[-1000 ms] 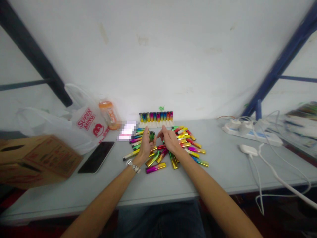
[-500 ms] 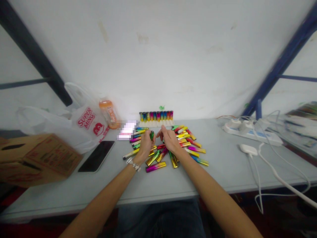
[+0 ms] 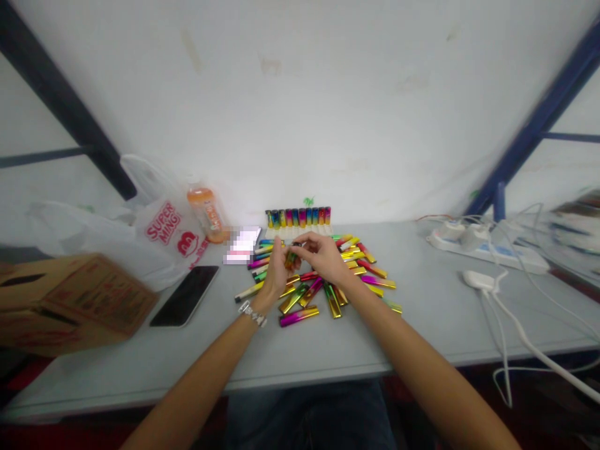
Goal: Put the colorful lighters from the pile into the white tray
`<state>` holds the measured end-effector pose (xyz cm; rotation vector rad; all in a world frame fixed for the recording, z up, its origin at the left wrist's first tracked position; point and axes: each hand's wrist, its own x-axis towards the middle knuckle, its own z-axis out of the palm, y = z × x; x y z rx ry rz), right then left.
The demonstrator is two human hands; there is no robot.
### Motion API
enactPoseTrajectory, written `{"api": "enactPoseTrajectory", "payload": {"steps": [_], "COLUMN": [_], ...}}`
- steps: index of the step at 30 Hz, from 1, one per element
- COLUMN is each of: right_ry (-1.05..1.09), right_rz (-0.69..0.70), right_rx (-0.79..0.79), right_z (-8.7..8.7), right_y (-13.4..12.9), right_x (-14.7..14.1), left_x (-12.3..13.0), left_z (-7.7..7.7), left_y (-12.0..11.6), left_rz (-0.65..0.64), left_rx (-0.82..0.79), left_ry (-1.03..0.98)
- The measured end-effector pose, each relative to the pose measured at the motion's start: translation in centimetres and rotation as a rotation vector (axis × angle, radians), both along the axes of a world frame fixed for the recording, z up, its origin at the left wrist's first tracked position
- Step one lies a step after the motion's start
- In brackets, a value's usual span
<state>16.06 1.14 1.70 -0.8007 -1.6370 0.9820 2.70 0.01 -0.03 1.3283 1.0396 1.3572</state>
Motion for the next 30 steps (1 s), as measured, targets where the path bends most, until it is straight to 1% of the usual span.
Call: {"api": "enactPoseTrajectory", "payload": {"steps": [1, 4, 6, 8, 10, 12, 15, 18, 22, 25, 28, 30], "right_ry": [0.025, 0.046, -0.048, -0.225, -0.387, -0.510, -0.653, -0.774, -0.864, -0.913, -0.959, -1.009], "right_rz": [-0.002, -0.109, -0.172, -0.261, -0.290, -0.282, -0.252, -0.239, -0.251, -0.271, -0.332, -0.378], "right_rx": [0.002, 0.079, 0.137, 0.210, 0.269, 0.308, 0.361, 0.377, 0.330, 0.328, 0.422, 0.446], "right_z": [0.4, 1.6, 2.4, 3.1, 3.6, 3.8, 3.7, 3.2, 3.0, 3.2, 3.5, 3.4], "right_y": [0.7, 4.1, 7.0, 9.8, 12.0, 13.7, 15.5, 16.6, 17.0, 16.5, 15.5, 14.7], "right_x": [0.2, 0.9, 1.2, 1.1, 0.6, -0.2, -1.3, -2.0, -2.3, -2.3, -2.1, -1.9], "left_x": [-0.2, -1.2, -1.9, -2.6, -3.1, -3.3, -3.5, -3.7, -4.1, -4.1, -3.8, -3.6], "left_z": [0.0, -0.2, -0.4, -0.6, -0.7, -0.7, -0.6, -0.5, -0.5, -0.6, -0.6, -0.6], "left_y": [0.0, 0.4, 0.8, 1.1, 1.3, 1.3, 1.1, 1.1, 1.2, 1.2, 0.9, 0.7], "left_rz": [0.043, 0.209, 0.257, 0.241, 0.199, 0.161, 0.111, 0.063, 0.025, 0.027, 0.036, 0.046], "left_rx": [0.066, 0.275, 0.360, 0.419, 0.467, 0.502, 0.519, 0.508, 0.487, 0.498, 0.511, 0.517], "left_ry": [0.076, 0.322, 0.461, 0.606, 0.727, 0.805, 0.864, 0.892, 0.912, 0.931, 0.970, 1.007]}}
